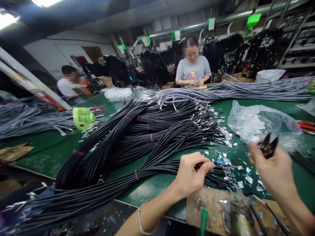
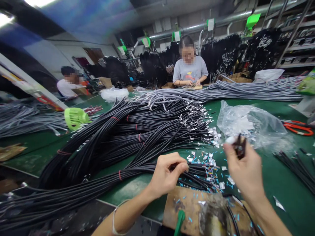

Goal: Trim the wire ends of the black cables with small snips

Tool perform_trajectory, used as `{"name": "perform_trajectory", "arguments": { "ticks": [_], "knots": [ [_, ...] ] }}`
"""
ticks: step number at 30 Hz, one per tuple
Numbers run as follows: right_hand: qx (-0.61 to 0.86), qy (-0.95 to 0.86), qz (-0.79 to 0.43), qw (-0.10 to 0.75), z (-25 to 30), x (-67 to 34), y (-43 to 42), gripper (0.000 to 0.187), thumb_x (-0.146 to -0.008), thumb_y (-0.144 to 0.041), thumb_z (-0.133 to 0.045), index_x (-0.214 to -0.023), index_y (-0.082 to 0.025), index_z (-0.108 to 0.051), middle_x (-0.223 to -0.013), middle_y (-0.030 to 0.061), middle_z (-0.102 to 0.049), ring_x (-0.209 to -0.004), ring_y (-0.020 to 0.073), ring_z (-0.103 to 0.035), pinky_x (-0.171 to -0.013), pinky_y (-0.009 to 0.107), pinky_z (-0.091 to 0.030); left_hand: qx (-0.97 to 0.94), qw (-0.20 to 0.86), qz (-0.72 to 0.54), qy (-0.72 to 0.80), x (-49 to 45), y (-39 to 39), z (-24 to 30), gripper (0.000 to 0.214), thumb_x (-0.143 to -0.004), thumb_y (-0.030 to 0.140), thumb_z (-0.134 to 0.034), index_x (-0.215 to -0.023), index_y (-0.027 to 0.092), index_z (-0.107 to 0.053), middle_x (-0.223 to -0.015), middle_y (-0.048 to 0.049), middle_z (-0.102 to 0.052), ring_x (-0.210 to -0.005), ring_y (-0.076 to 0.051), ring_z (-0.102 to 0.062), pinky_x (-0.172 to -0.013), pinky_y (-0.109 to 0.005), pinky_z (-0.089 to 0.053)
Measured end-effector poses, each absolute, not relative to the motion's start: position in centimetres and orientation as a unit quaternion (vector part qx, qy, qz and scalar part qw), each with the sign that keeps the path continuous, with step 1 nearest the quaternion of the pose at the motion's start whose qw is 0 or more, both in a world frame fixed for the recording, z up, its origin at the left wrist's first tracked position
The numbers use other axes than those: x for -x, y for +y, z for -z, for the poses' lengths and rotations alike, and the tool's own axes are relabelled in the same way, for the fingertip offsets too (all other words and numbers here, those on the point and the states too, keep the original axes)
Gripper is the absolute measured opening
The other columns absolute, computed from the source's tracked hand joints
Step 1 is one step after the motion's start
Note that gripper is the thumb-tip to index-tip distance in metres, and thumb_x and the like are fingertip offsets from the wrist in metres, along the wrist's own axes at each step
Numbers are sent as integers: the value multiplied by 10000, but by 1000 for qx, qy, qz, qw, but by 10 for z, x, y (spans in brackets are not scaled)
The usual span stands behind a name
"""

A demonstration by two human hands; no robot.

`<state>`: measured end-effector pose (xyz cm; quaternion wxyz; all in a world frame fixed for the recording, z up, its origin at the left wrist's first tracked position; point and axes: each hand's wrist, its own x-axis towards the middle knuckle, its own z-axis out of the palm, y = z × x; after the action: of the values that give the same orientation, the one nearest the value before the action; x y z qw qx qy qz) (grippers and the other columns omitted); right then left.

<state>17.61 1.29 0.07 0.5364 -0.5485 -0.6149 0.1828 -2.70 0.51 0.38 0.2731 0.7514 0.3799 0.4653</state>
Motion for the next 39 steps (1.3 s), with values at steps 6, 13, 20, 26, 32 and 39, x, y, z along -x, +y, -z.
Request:
{"name": "perform_trajectory", "arguments": {
  "ticks": [6,13,20,26,32,39],
  "knots": [
    [469,-705,-318,427,-6,-154,3,255,-816,-414,-595,-699,-197,-528,-668,-10,-495,-603,132,-472,-519,243,-385,-755,243,-474,383,25,6,-1,186,-801,219,-635,-642,127,-665,-545,-10,-569,-477,-96,-454,-464,-220,-324],
    [430,-736,-287,437,-3,-156,7,126,-836,-275,-550,-732,-207,-525,-721,11,-517,-651,149,-487,-573,267,-406,-788,238,-437,363,24,10,2,272,-869,182,-518,-633,137,-646,-572,-19,-596,-519,-110,-500,-520,-230,-367],
    [587,-583,-40,560,-4,-187,15,126,-841,-319,-556,-883,-201,-574,-772,38,-560,-661,169,-519,-636,310,-408,-755,243,-479,376,26,6,1,338,-898,213,-469,-611,136,-632,-565,-31,-591,-531,-116,-506,-508,-230,-360],
    [494,-716,-191,455,-8,-163,4,170,-853,-332,-559,-752,-201,-598,-688,5,-557,-629,147,-527,-572,265,-422,-752,228,-485,383,24,7,2,281,-869,214,-524,-636,125,-653,-559,-28,-576,-512,-109,-473,-494,-233,-336],
    [468,-735,-213,441,-16,-160,-3,157,-857,-309,-560,-753,-204,-614,-671,4,-562,-566,129,-509,-481,243,-397,-758,253,-446,403,22,7,0,250,-843,240,-558,-658,122,-679,-544,-22,-563,-484,-102,-455,-458,-223,-327],
    [418,-763,-16,492,-1,-155,-16,193,-742,-114,-660,-895,-230,-644,-805,19,-652,-603,125,-583,-565,248,-458,-667,399,-477,410,17,8,6,142,-763,236,-662,-693,118,-702,-619,-45,-637,-494,-115,-550,-467,-219,-440]
  ]
}}
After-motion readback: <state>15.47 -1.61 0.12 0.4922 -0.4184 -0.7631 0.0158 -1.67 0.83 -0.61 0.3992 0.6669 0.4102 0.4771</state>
